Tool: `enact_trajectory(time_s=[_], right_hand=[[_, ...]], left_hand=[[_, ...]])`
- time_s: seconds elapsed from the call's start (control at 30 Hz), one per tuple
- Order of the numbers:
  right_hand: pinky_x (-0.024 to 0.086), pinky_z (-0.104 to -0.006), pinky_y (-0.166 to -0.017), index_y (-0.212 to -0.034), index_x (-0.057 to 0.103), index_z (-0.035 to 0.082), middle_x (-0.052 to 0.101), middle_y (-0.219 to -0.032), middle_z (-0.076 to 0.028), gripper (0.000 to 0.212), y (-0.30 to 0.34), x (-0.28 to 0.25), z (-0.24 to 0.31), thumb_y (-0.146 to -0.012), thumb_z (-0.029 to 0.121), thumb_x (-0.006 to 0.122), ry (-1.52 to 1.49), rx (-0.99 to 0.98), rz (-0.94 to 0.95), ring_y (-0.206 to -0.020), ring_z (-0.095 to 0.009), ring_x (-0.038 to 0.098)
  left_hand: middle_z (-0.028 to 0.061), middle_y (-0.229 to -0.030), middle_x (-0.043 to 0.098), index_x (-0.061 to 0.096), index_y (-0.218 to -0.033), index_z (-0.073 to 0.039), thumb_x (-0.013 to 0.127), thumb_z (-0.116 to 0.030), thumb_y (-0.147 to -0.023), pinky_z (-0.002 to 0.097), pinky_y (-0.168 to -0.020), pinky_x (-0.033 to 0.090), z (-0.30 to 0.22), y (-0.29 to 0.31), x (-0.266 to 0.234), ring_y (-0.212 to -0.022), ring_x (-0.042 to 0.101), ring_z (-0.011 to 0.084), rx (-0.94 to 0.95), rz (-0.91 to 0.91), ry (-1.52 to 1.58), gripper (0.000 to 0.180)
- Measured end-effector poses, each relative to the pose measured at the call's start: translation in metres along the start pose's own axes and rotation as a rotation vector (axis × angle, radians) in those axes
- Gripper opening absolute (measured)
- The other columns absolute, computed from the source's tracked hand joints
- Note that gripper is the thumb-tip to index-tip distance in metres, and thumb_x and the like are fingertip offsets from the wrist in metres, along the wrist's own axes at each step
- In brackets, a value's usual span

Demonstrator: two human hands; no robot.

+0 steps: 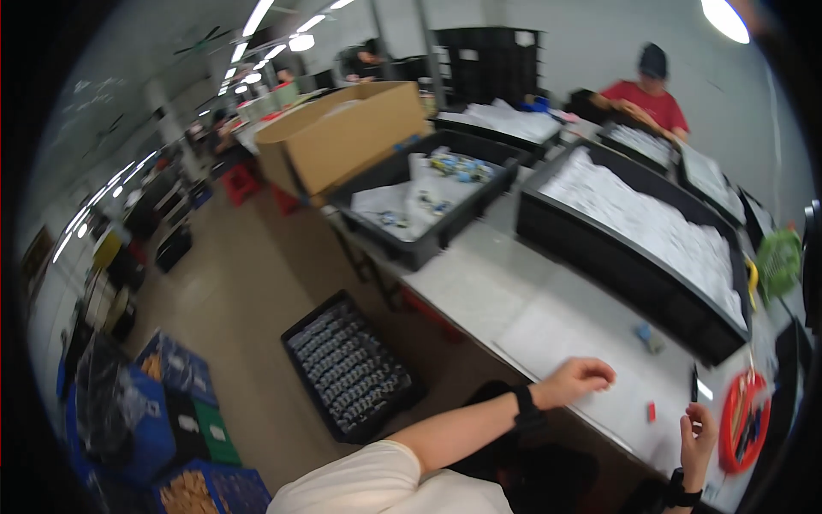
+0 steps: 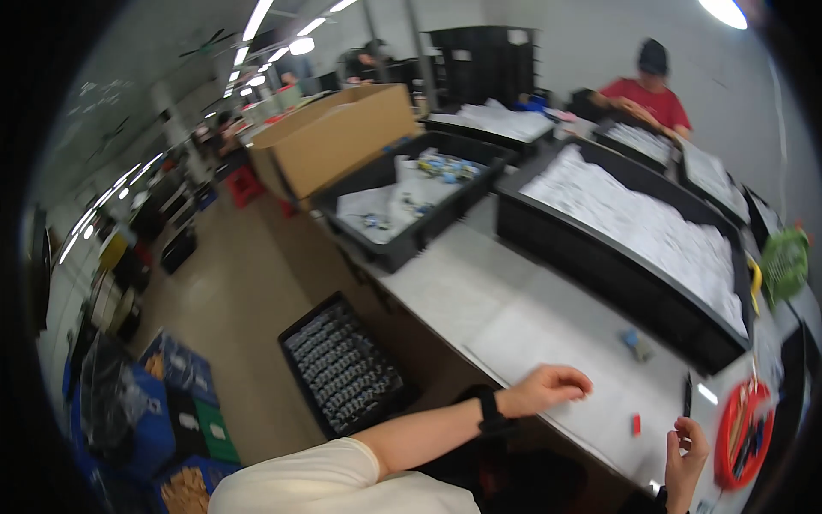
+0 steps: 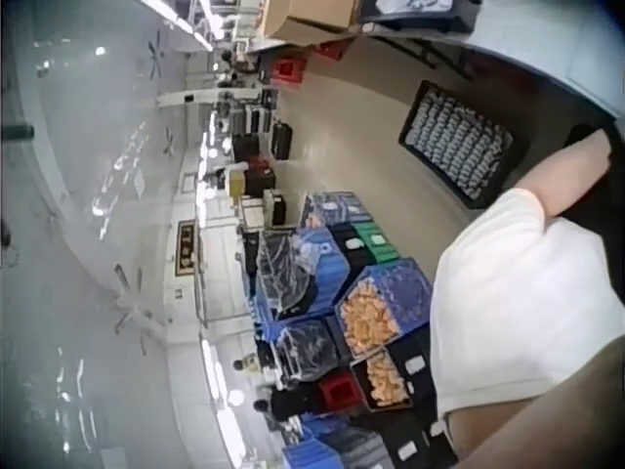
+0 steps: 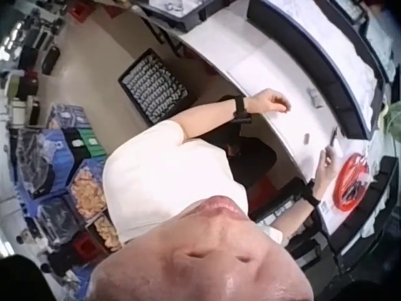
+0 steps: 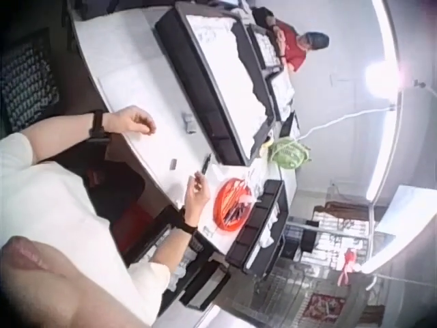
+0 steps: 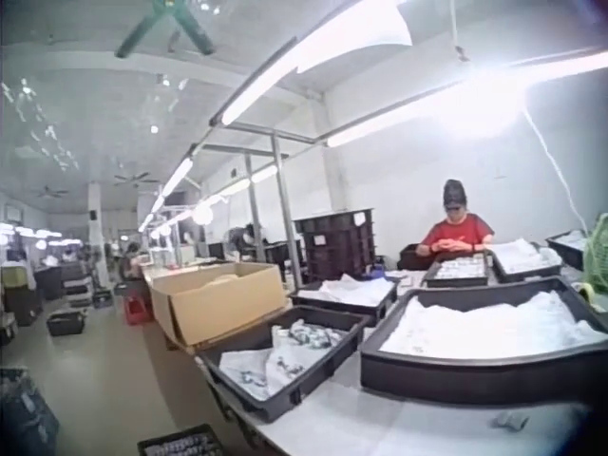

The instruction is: Inspecting small blue and white character figurines and placing them into organized sorting trays.

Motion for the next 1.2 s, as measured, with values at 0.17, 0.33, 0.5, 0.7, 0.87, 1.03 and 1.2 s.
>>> enact_trajectory(time_s=[0.17,0.33,0.5,0.7,0.87,1.03,1.2], right_hand=[[0.044,-0.0234,-0.060,-0.102,0.054,-0.001,0.056,-0.094,-0.010,0.032,-0.083,0.066,0.023,-0.070,-0.002,0.059,0.054,-0.179,0.204,-0.077,-0.015,0.055],[0.045,-0.0334,-0.072,-0.104,0.051,-0.003,0.056,-0.098,-0.018,0.038,-0.118,0.111,0.038,-0.068,0.004,0.063,0.294,-0.273,0.226,-0.086,-0.031,0.056],[0.044,-0.0398,-0.073,-0.094,0.056,-0.004,0.058,-0.088,-0.022,0.031,-0.123,0.127,0.034,-0.067,0.007,0.063,0.521,-0.167,0.262,-0.084,-0.039,0.055],[0.043,-0.0326,-0.056,-0.087,0.056,-0.003,0.056,-0.071,-0.015,0.025,-0.085,0.113,0.076,-0.062,-0.002,0.060,0.209,-0.308,0.161,-0.060,-0.026,0.055],[0.040,-0.0241,-0.048,-0.085,0.056,0.000,0.055,-0.073,-0.008,0.025,-0.028,0.112,0.131,-0.061,-0.008,0.061,0.043,-0.347,0.078,-0.062,-0.016,0.053],[0.043,-0.0220,-0.052,-0.091,0.055,0.003,0.055,-0.085,-0.007,0.034,-0.007,0.115,0.122,-0.060,-0.010,0.060,-0.116,-0.284,0.053,-0.072,-0.014,0.054],[0.046,-0.0211,-0.058,-0.113,0.047,0.001,0.054,-0.095,-0.009,0.032,-0.006,0.120,0.086,-0.092,0.024,0.042,-0.573,0.063,0.126,-0.075,-0.011,0.054]], left_hand=[[0.0032,-0.084,0.058,0.057,-0.093,0.000,0.051,0.001,-0.080,0.0238,-0.075,0.045,0.000,-0.002,0.005,-0.079,0.054,0.0098,-0.024,0.021,0.027,0.014],[0.0040,-0.082,0.058,0.056,-0.091,0.001,0.050,0.001,-0.080,0.0237,-0.075,0.044,0.000,-0.005,0.004,-0.077,0.053,0.0102,-0.042,0.008,0.076,0.012],[0.0044,-0.083,0.057,0.055,-0.093,0.002,0.049,0.001,-0.081,0.0235,-0.075,0.044,0.000,-0.004,0.005,-0.077,0.053,0.0106,-0.032,0.036,0.122,0.013],[0.0040,-0.088,0.053,0.043,-0.116,-0.002,0.049,-0.015,-0.089,0.0228,-0.072,0.044,0.001,-0.004,0.002,-0.077,0.053,0.0100,-0.074,-0.048,0.145,0.031],[0.0019,-0.083,0.052,0.043,-0.114,-0.005,0.049,-0.032,-0.089,0.0217,-0.063,0.045,0.002,-0.004,-0.006,-0.072,0.052,0.0078,-0.122,-0.092,0.253,0.037],[-0.0011,-0.079,0.053,0.051,-0.103,-0.006,0.050,-0.028,-0.089,0.0205,-0.059,0.042,-0.003,-0.008,-0.005,-0.066,0.048,0.0058,-0.033,-0.063,0.146,0.027],[-0.0012,-0.082,0.054,0.051,-0.106,-0.007,0.050,-0.026,-0.090,0.0193,-0.061,0.040,-0.007,-0.003,-0.006,-0.069,0.046,0.0055,-0.049,-0.095,0.215,0.025]])
Point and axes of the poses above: each hand's wrist, its own y-axis away from the middle knuckle, its own x-axis out of the palm, z = x × y, the point moved 8 cm from there along -y, towards the middle knuckle
